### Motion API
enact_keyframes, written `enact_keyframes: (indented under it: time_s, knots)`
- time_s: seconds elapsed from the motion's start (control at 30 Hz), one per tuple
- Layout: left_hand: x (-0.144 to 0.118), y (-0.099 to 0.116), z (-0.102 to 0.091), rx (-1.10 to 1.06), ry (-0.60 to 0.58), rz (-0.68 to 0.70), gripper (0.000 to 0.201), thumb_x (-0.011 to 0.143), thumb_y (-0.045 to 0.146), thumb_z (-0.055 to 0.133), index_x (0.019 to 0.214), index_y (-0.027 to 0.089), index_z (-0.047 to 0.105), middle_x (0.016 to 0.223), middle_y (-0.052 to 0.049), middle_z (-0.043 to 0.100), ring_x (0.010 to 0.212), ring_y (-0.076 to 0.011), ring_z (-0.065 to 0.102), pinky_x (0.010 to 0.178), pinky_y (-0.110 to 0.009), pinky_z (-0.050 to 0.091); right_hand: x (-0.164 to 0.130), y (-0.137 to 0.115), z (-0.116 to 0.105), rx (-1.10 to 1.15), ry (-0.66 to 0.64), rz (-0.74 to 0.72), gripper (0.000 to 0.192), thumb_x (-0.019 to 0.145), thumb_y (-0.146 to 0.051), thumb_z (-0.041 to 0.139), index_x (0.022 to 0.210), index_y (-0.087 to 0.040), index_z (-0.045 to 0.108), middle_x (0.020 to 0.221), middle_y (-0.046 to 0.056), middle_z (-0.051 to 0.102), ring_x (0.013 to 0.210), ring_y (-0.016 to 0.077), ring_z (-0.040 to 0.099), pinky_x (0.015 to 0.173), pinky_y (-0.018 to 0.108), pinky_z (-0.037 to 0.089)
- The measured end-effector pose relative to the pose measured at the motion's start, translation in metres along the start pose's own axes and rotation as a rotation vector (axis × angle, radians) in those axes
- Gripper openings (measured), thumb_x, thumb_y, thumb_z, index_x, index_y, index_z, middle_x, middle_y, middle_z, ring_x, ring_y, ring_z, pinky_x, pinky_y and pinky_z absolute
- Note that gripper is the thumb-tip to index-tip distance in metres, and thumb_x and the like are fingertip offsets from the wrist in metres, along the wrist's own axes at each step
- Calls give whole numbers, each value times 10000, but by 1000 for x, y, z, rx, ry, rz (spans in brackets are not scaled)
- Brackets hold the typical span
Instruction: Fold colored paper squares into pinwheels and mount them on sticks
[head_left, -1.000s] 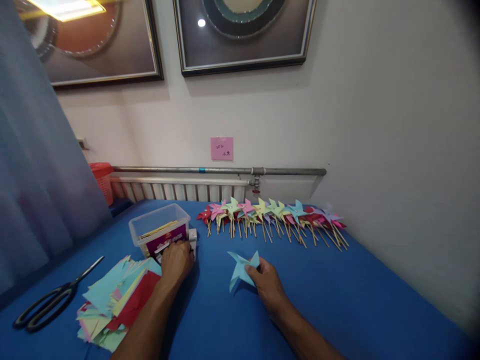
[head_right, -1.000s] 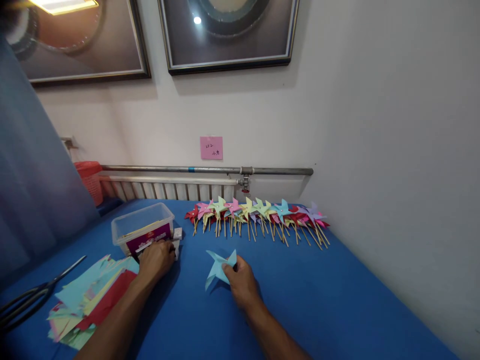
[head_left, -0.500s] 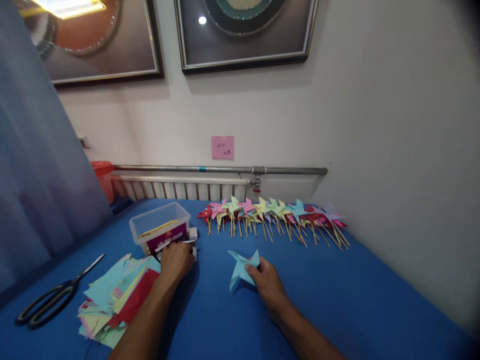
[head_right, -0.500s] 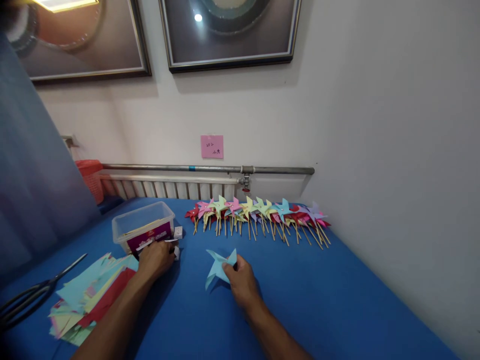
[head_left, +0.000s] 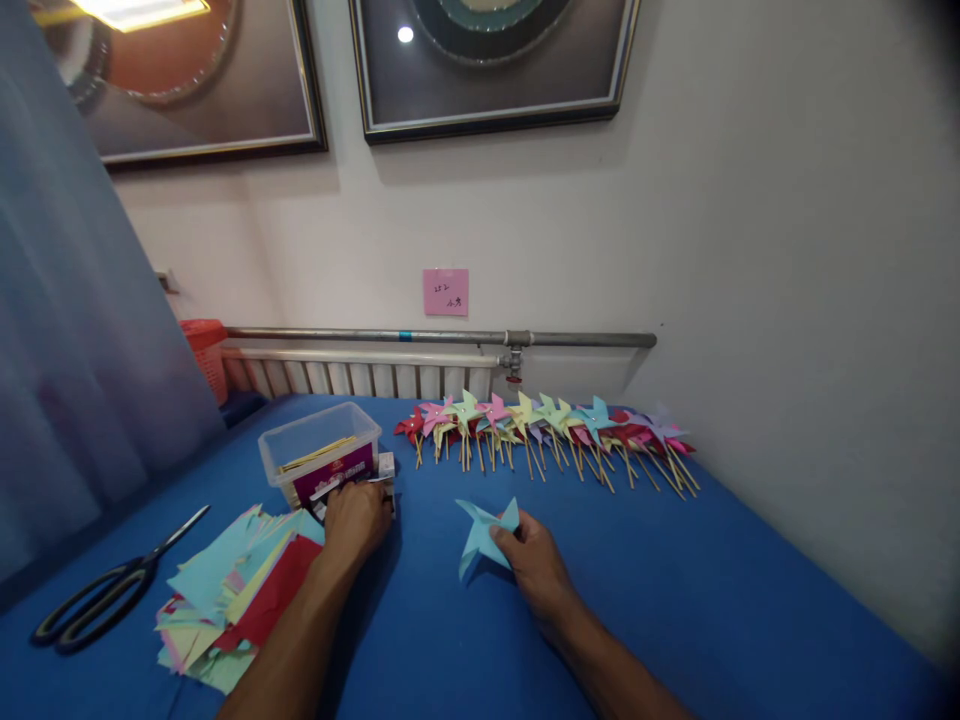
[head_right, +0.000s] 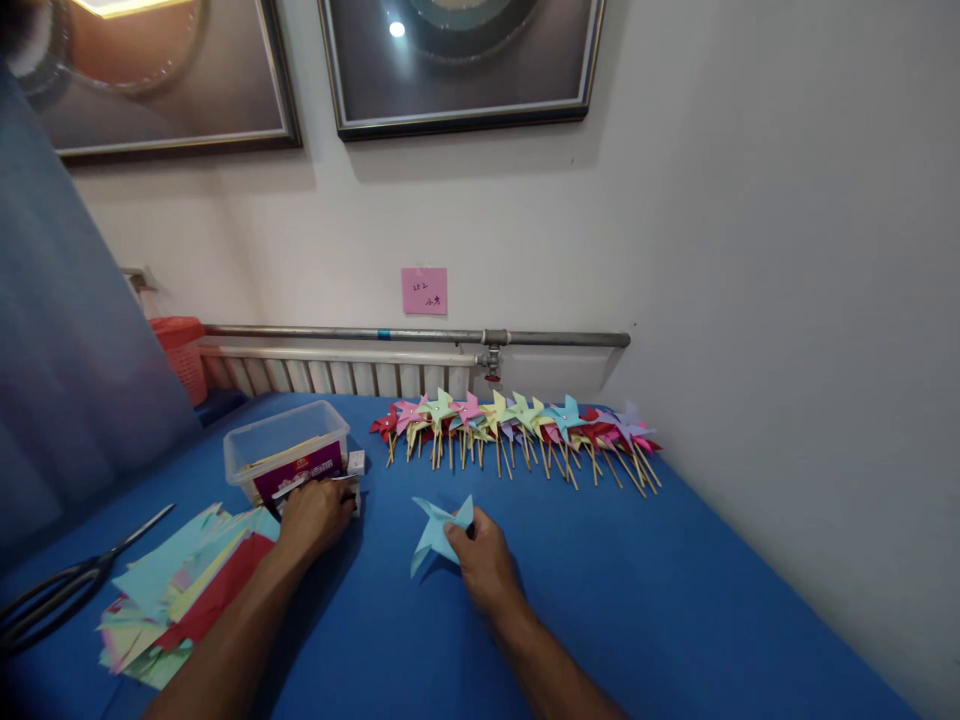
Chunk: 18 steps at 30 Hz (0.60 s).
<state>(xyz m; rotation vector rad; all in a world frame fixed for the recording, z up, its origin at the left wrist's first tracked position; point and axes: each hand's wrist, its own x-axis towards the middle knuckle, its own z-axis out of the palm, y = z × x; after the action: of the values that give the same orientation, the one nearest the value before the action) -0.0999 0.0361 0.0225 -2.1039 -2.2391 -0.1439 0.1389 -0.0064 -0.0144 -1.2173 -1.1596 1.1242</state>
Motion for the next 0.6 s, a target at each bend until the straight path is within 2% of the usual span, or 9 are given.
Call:
enact_keyframes:
  time_s: [0.13,0.43,0.6]
  knots:
    - [0,0,0,-9,-4,8,328,879,355,471,935,188,748,999,-158,753,992,-301,682,848,-393,465,1,0,0,10,3,0,222,689,-370,657,782,-169,647,622,-36,574,574,140,477,587,257,399]
    - [2,-5,-1,-66,-105,-44,297,850,281,494,959,185,752,1038,-178,746,991,-344,693,807,-415,495,2,3,0,12,-7,-14,227,696,-385,648,779,-175,635,636,-28,572,581,142,466,574,252,395]
    - [3,-6,2,-62,-84,-40,309,856,246,464,965,189,747,1017,-180,748,974,-348,700,788,-414,504,2,3,-1,8,-12,-17,233,695,-386,645,793,-174,643,643,-23,582,583,146,470,577,255,397]
